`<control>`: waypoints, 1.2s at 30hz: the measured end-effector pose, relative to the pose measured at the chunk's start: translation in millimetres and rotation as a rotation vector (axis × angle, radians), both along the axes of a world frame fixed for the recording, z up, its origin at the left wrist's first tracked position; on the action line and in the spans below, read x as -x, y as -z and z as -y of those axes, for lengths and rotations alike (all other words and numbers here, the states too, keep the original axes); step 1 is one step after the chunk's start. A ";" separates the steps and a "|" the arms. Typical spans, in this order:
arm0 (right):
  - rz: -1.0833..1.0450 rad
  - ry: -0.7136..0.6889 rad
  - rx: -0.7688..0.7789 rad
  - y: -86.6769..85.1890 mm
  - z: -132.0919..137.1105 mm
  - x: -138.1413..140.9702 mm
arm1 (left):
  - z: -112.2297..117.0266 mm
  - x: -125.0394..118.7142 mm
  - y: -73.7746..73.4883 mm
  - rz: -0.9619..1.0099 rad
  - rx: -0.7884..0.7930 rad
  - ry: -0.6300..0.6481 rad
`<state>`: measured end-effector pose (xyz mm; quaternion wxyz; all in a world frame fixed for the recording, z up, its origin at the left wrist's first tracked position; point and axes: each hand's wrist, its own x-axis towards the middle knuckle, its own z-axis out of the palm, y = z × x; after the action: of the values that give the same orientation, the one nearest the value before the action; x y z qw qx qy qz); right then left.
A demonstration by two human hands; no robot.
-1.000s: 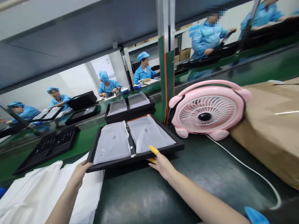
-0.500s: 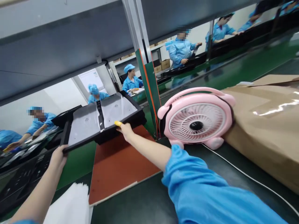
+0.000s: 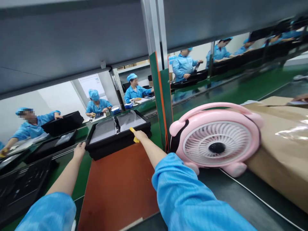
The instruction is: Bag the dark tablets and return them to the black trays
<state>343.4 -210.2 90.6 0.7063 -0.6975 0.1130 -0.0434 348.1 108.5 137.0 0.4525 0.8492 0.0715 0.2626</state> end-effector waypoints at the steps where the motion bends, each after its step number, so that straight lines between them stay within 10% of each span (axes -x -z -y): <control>1: 0.000 -0.041 0.059 3.7 -1.3 16.7 | -2.3 16.9 -2.4 -0.005 -0.036 -0.017; 4: 0.075 -0.191 0.191 26.2 -21.7 84.9 | -12.5 89.7 6.0 -0.042 -0.131 0.024; 9: 0.208 -0.471 0.260 90.3 -72.0 212.2 | -51.2 247.1 66.5 -0.302 -0.173 0.366; 14: 0.359 -0.787 0.404 117.2 -101.5 279.0 | -95.4 349.4 100.6 -0.383 -0.209 0.155; 18: 0.433 -0.880 0.481 120.0 -112.0 286.0 | -107.9 369.0 122.2 -0.428 -0.387 -0.164; 24: 0.311 -0.815 0.460 130.1 -110.8 278.4 | -102.9 377.2 152.0 -0.448 -0.532 -0.138; 29: 0.343 -0.772 0.538 130.7 -108.4 281.1 | -119.9 375.8 149.4 -0.348 -0.442 -0.061; 36: 0.346 -0.807 0.527 124.7 -108.2 281.2 | -128.9 332.2 136.9 -0.364 -0.456 -0.306</control>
<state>62.2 -102.0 -34.1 0.4753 -0.8226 -0.2987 0.0909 15.9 237.4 0.1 0.1858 0.9411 0.2173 0.1805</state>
